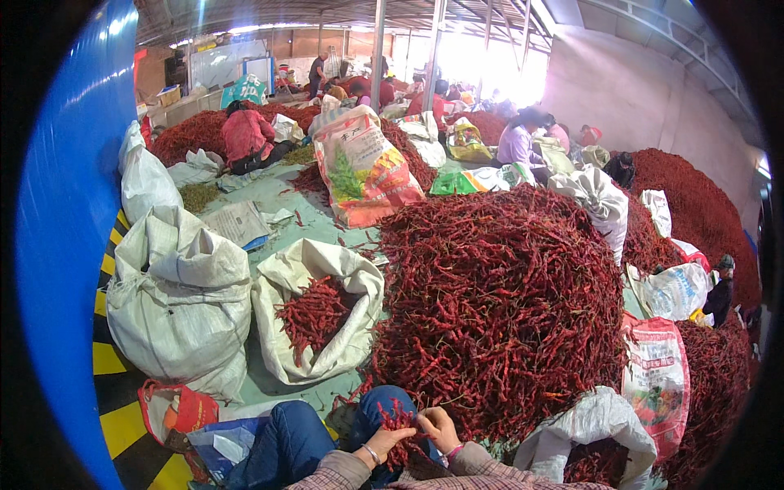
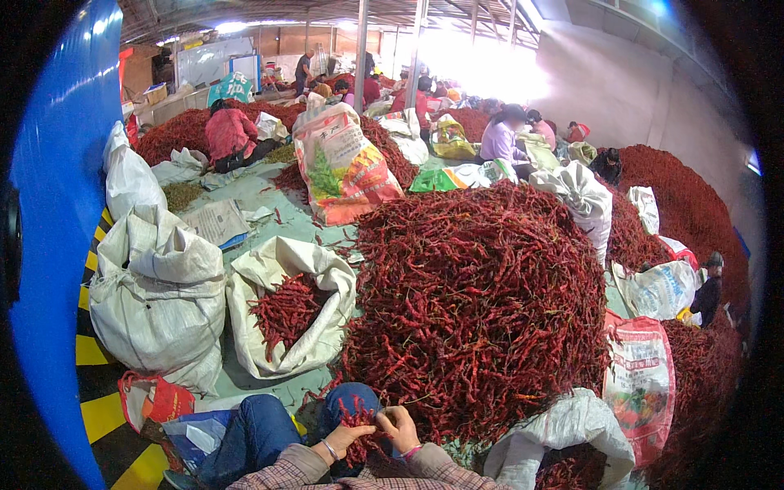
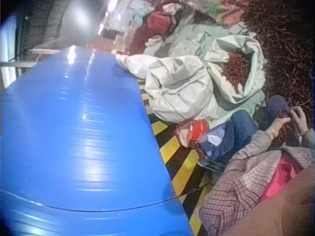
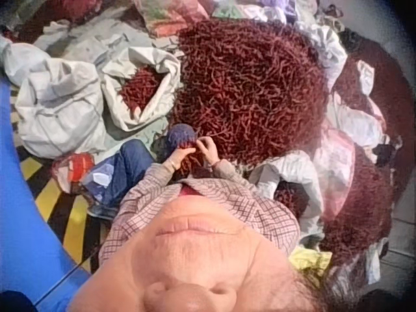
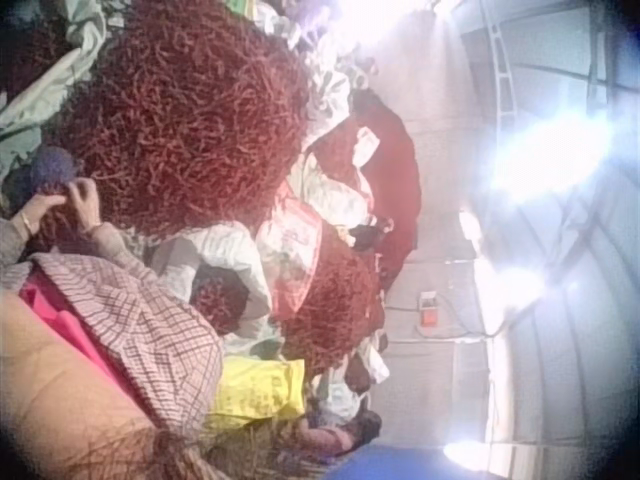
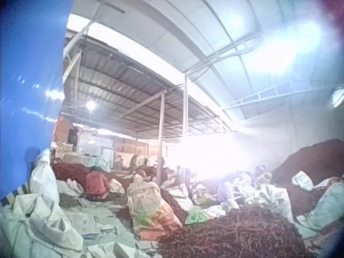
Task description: The person sits on the floor and repeatedly picks dried red chilies from a large pile, removes the stems by hand, and drops the de-stemmed chilies into a white sack. The process continues with the same repetitive motion throughout the clip.
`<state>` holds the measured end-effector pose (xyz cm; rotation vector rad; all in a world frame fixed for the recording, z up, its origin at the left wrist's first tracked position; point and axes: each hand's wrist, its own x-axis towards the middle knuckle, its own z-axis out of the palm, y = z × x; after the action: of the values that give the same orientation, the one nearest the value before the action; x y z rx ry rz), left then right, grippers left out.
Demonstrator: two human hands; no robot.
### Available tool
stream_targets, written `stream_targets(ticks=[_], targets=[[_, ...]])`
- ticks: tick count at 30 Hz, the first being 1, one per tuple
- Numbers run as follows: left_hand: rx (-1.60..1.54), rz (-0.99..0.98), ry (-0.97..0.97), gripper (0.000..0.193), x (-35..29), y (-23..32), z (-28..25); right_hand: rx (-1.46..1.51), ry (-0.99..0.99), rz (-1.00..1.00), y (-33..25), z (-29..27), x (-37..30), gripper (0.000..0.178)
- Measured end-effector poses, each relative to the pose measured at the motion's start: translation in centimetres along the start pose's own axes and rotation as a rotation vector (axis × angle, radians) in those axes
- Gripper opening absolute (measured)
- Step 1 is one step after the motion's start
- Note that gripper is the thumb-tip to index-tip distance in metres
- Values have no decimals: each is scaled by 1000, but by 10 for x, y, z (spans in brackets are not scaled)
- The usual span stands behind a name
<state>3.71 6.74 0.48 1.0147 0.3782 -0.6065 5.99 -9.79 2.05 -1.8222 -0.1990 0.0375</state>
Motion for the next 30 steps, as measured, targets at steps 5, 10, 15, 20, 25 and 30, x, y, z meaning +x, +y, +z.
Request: stream_targets(ticks=[5,10,15,20,25,30], targets=[[101,22,41,33,-5,3,13,371,-67,231,4,-10,-3,12],[194,185,-16,29,-9,3,20,700,-105,420,7,-16,-5,7],[504,470,-90,22,-4,11,18,1047,-115,627,-43,-24,-9,12],[598,843,45,16,-1,24,34,798,-355,184,-67,-59,2,18],[266,307,77,26,-31,26,-15,733,42,318,-63,-101,19,9],[-57,227,-18,24,-34,41,24,670,-13,318,-48,-75,10,7]])
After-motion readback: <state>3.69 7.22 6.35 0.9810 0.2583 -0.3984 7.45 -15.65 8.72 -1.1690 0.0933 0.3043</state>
